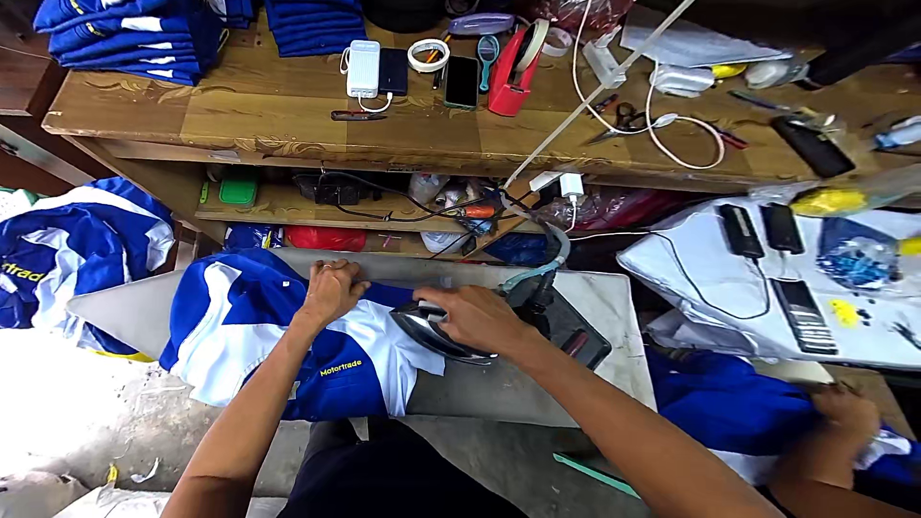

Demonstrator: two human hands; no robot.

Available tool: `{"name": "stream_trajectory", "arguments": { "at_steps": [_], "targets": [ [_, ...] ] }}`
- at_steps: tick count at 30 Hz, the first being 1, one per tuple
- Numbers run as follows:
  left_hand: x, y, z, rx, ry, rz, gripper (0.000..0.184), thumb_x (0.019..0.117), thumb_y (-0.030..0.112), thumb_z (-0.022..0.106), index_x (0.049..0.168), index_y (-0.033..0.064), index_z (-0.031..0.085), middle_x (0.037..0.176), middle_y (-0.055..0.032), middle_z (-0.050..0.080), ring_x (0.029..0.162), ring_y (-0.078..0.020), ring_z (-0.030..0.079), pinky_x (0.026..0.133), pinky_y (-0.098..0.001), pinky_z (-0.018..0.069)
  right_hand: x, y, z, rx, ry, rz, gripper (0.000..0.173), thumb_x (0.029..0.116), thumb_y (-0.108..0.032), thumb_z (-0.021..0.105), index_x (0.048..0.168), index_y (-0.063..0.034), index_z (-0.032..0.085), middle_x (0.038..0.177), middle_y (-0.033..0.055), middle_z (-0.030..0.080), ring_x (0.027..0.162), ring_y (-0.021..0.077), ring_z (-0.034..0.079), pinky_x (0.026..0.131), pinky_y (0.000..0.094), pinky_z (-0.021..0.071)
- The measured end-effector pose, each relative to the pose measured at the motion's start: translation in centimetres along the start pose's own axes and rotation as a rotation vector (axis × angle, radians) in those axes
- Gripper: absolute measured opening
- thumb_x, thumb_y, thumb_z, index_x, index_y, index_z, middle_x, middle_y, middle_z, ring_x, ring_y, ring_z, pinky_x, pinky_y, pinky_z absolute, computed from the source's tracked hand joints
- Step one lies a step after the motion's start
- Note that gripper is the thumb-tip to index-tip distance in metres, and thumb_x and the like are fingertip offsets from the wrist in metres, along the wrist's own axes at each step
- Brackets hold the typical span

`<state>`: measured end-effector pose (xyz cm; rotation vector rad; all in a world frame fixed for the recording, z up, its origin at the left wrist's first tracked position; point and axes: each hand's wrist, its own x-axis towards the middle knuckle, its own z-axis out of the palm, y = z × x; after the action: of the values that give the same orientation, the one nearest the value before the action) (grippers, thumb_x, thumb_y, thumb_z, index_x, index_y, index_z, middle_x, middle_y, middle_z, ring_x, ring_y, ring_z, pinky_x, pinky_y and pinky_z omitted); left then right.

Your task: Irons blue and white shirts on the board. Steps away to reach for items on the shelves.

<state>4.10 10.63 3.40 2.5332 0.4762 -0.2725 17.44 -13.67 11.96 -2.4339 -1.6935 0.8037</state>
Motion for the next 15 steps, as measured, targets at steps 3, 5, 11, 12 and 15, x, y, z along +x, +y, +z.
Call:
{"name": "stream_trajectory", "arguments": {
  "at_steps": [3,5,11,12,15],
  "targets": [
    [1.4,0.9,0.5,0.000,-0.133,-0.010,0.040,0.1021,0.041,0.057,0.126,0.0105,0.068,0.125,-0.0126,0.070,0.127,-0.0306,0.060,0.118,-0.0610,0.0277,0.3,-1.4,1.3,-0.017,-0.005,0.007,0.048,0.0934,-0.011,0.061,0.140,-0.0216,0.056,0.098,0.0214,0.070,0.088,0.0453,0.069,0.070,0.0630,0.0525],
    [1.6,0.7,0.6,-0.005,-0.165,-0.023,0.038,0.1016,0.039,0.058,0.125,0.0106,0.067,0.124,-0.0124,0.069,0.124,-0.0297,0.061,0.116,-0.0590,0.0314,0.6,-1.4,1.6,0.011,0.015,0.081,0.049,0.0933,-0.011,0.059,0.142,-0.0205,0.055,0.100,0.0216,0.071,0.090,0.0449,0.070,0.072,0.0623,0.0528],
    [1.1,0.9,0.7,0.005,-0.125,-0.022,0.039,0.1012,0.040,0.060,0.125,0.0092,0.068,0.119,-0.0153,0.071,0.119,-0.0357,0.064,0.110,-0.0634,0.0396,-1.5,1.5,0.0,0.102,-0.003,0.289,0.049,0.0933,-0.009,0.062,0.141,-0.0179,0.055,0.104,0.0237,0.070,0.095,0.0462,0.069,0.076,0.0645,0.0534],
    [1.1,1.0,0.8,0.013,-0.115,-0.021,0.038,0.1009,0.038,0.061,0.124,0.0093,0.069,0.118,-0.0152,0.072,0.118,-0.0355,0.065,0.110,-0.0632,0.0400,-2.1,2.5,-0.4,0.114,-0.009,0.316,0.049,0.0926,-0.008,0.063,0.141,-0.0174,0.056,0.105,0.0237,0.070,0.096,0.0462,0.069,0.077,0.0649,0.0532],
    [1.1,0.8,1.0,0.030,-0.079,-0.008,0.035,0.0995,0.036,0.064,0.122,0.0097,0.069,0.115,-0.0155,0.073,0.114,-0.0361,0.067,0.107,-0.0645,0.0421,-4.2,5.9,-1.7,0.132,0.019,0.409,0.053,0.0909,-0.009,0.064,0.142,-0.0170,0.056,0.112,0.0240,0.069,0.103,0.0462,0.067,0.081,0.0667,0.0523]
  ]
}}
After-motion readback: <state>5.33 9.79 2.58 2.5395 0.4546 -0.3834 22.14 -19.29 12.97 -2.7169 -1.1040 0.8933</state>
